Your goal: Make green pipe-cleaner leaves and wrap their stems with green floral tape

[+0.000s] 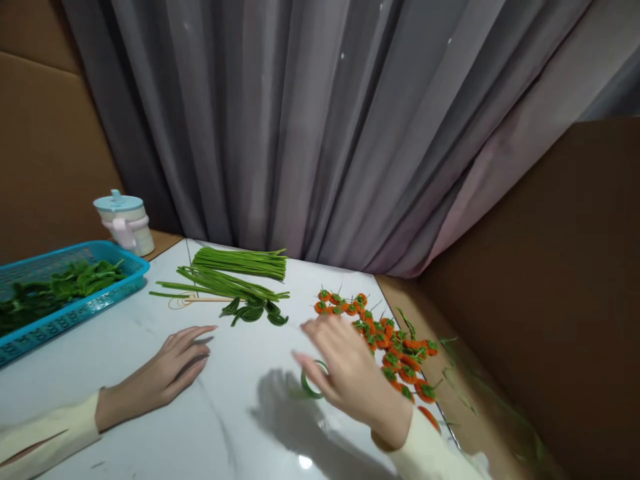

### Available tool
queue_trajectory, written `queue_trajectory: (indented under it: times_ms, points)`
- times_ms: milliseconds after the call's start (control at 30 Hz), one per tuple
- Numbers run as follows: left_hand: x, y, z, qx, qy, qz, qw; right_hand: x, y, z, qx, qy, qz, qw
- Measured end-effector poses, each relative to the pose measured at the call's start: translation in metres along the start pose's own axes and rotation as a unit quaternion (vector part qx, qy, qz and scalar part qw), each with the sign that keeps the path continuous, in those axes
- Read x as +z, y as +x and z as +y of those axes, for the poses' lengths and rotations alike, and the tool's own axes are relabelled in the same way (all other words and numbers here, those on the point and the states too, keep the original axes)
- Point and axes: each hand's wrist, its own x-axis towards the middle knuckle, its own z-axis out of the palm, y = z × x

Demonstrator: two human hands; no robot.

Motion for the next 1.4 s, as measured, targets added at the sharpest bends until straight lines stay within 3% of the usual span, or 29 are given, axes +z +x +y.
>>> queue_trajectory:
  times_ms: [100, 167, 267, 467, 667, 733, 833, 933, 1033, 1133, 1233, 1333, 1400]
  points:
    - [0.002, 0.012, -0.001, 0.0, -0.002, 0.004, 1.0, 0.032, -0.011, -0.003, -0.004, 0.082, -0.128, 0.988]
    - [0.003, 0.021, -0.003, 0.01, -0.005, 0.011, 1.0, 0.051, -0.023, -0.003, 0.024, 0.126, -0.159, 0.979]
    - [0.008, 0.035, -0.007, 0.031, -0.011, 0.02, 0.999, 0.065, -0.037, -0.002, 0.057, 0.153, -0.154, 0.974]
    - [0.02, 0.063, -0.008, 0.078, -0.022, 0.032, 0.996, 0.073, -0.05, -0.001, 0.072, 0.172, -0.11, 0.976]
    - [0.023, 0.067, -0.01, 0.12, -0.029, 0.048, 0.991, 0.082, -0.049, -0.007, 0.086, 0.18, -0.07, 0.977]
    - [0.024, 0.065, -0.013, 0.095, -0.027, 0.066, 0.993, 0.085, -0.044, -0.008, 0.093, 0.187, -0.08, 0.975]
    - [0.027, 0.065, -0.022, -0.016, -0.032, 0.108, 0.994, 0.092, -0.038, -0.008, 0.113, 0.224, -0.093, 0.964]
    - [0.033, 0.069, -0.032, -0.119, -0.064, 0.144, 0.98, 0.1, -0.036, -0.005, 0.147, 0.27, -0.075, 0.949]
    - [0.037, 0.074, -0.04, -0.14, -0.126, 0.121, 0.975, 0.104, -0.037, -0.003, 0.198, 0.289, -0.055, 0.935]
    - [0.037, 0.076, -0.04, -0.11, -0.125, 0.081, 0.983, 0.105, -0.039, -0.002, 0.237, 0.317, -0.042, 0.917]
    - [0.035, 0.072, -0.031, -0.055, -0.073, 0.091, 0.992, 0.104, -0.038, -0.001, 0.276, 0.371, -0.014, 0.886]
    - [0.029, 0.067, -0.009, 0.021, -0.095, 0.089, 0.991, 0.097, -0.032, -0.001, 0.321, 0.435, 0.017, 0.841]
    - [0.025, 0.066, 0.013, 0.058, -0.181, 0.027, 0.981, 0.089, -0.026, -0.002, 0.352, 0.482, 0.03, 0.802]
